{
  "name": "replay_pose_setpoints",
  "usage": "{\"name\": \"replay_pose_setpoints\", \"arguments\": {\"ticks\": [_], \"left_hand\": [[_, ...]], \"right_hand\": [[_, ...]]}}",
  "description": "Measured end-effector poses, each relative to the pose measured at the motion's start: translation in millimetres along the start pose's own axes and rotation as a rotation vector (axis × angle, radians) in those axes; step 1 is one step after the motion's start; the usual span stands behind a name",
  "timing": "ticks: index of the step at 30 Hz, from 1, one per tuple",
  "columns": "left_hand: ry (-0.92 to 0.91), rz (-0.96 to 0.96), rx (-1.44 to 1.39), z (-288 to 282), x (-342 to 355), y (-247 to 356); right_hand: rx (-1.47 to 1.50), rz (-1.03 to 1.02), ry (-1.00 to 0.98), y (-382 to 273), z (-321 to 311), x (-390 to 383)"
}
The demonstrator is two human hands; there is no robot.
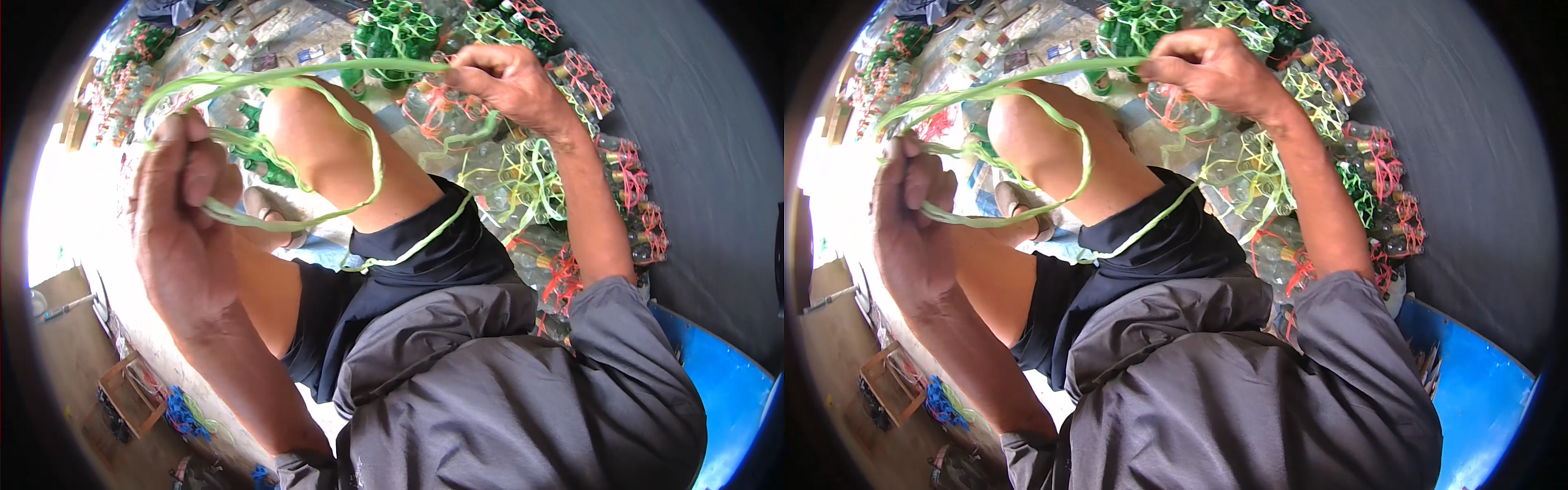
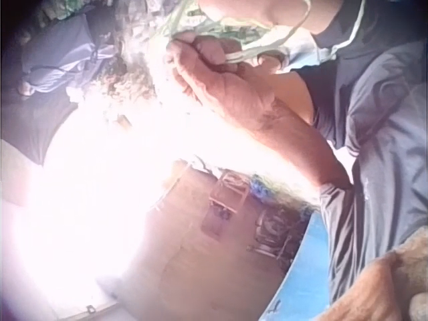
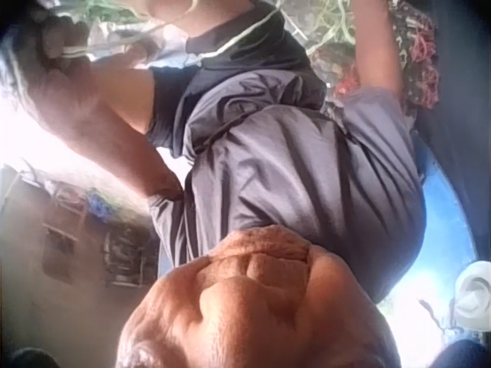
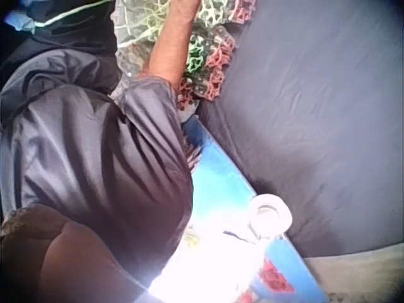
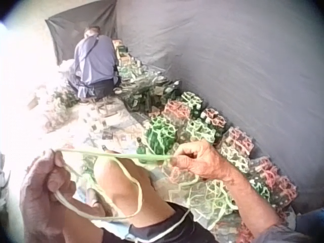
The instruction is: The person unties a knot in a green plastic strip, pulls the strip apart into several strands, and then stretches and twists a single strand into a thin cord.
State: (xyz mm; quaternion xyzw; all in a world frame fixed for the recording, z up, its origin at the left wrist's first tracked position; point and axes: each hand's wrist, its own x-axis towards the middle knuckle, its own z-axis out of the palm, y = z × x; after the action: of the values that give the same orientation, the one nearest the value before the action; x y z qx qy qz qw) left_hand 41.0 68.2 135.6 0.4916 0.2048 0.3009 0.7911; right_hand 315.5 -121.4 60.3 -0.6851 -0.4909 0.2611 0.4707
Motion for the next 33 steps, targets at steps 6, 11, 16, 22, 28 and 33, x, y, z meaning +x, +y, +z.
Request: {"name": "replay_pose_setpoints", "arguments": {"ticks": [6, 11, 16, 22, 28, 33], "left_hand": [[-0.024, 0.157, -0.152, -23, -6, 41], [-0.252, 0.191, -0.118, -10, 6, 41], [-0.327, 0.247, -0.085, 15, 10, 60], [-0.125, 0.466, -0.194, 86, 5, 55], [-0.104, 0.425, -0.024, 70, 12, 53], [-0.14, 0.449, -0.021, 63, 22, 25]], "right_hand": [[0.041, 0.021, 0.002, 16, 8, -5], [0.108, -0.044, -0.091, -34, 57, 8], [0.072, -0.151, -0.272, -58, 123, 38], [-0.113, -0.41, -0.459, -67, 150, 41], [0.163, -0.207, -0.389, -100, 147, 22], [0.477, 0.241, -0.131, -107, 92, 2]]}}
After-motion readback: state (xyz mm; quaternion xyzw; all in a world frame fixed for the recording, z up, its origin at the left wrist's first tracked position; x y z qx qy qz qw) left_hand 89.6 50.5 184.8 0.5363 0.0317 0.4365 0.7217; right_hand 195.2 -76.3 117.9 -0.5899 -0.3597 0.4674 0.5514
